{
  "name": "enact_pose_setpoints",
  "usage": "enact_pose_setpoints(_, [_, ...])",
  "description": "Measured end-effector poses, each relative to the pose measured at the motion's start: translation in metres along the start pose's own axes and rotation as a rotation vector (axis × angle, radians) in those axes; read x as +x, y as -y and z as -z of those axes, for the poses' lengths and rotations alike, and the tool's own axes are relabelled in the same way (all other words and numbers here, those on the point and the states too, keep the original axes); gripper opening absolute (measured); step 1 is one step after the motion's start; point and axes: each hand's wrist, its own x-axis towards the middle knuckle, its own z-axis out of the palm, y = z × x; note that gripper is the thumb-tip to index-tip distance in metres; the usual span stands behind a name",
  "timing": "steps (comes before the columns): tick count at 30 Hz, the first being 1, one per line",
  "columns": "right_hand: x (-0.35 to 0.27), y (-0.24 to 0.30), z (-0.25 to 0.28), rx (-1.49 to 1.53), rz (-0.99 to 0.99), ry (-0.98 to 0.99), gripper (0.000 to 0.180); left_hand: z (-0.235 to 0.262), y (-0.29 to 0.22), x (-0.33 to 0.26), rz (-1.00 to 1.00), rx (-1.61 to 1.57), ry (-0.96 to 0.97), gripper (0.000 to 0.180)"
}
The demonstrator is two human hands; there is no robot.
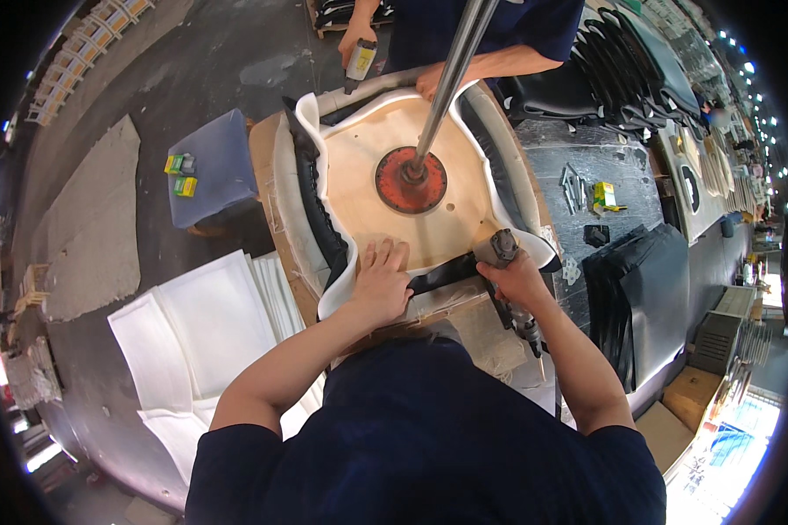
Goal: The person assembles chair seats by placing a white fabric layer and a black leather cover over a wooden seat base on a vertical press. They use a staple gun to secure the fabric and leather to the underside of the seat base, then remove the finished seat and repeat the process with new materials.
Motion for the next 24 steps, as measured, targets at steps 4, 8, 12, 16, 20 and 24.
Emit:
enact_pose_setpoints(4, [0.001,-0.004,-0.003,-0.008,0.049,-0.051,0.048,-0.004,0.01,0.005,-0.082,-0.056,-0.039,0.031])
enact_pose_setpoints(8, [0.002,-0.005,-0.003,-0.072,0.026,-0.06,0.047,-0.011,0.014,0.001,-0.095,-0.159,-0.081,0.031])
enact_pose_setpoints(12, [-0.009,0.007,-0.007,-0.087,-0.002,-0.074,0.041,-0.028,0.023,-0.002,-0.082,-0.296,-0.167,0.028])
enact_pose_setpoints(16, [-0.011,0.01,-0.006,-0.068,0.003,-0.037,0.034,-0.056,0.025,0.0,-0.055,-0.424,-0.354,0.02])
enact_pose_setpoints(20, [-0.025,0.002,-0.021,-0.012,-0.061,-0.006,0.032,-0.059,0.02,0.005,-0.028,-0.491,-0.435,0.018])
enact_pose_setpoints(24, [-0.044,0.025,-0.062,0.168,-0.044,0.113,0.033,-0.055,0.018,0.003,0.06,-0.554,-0.459,0.018])
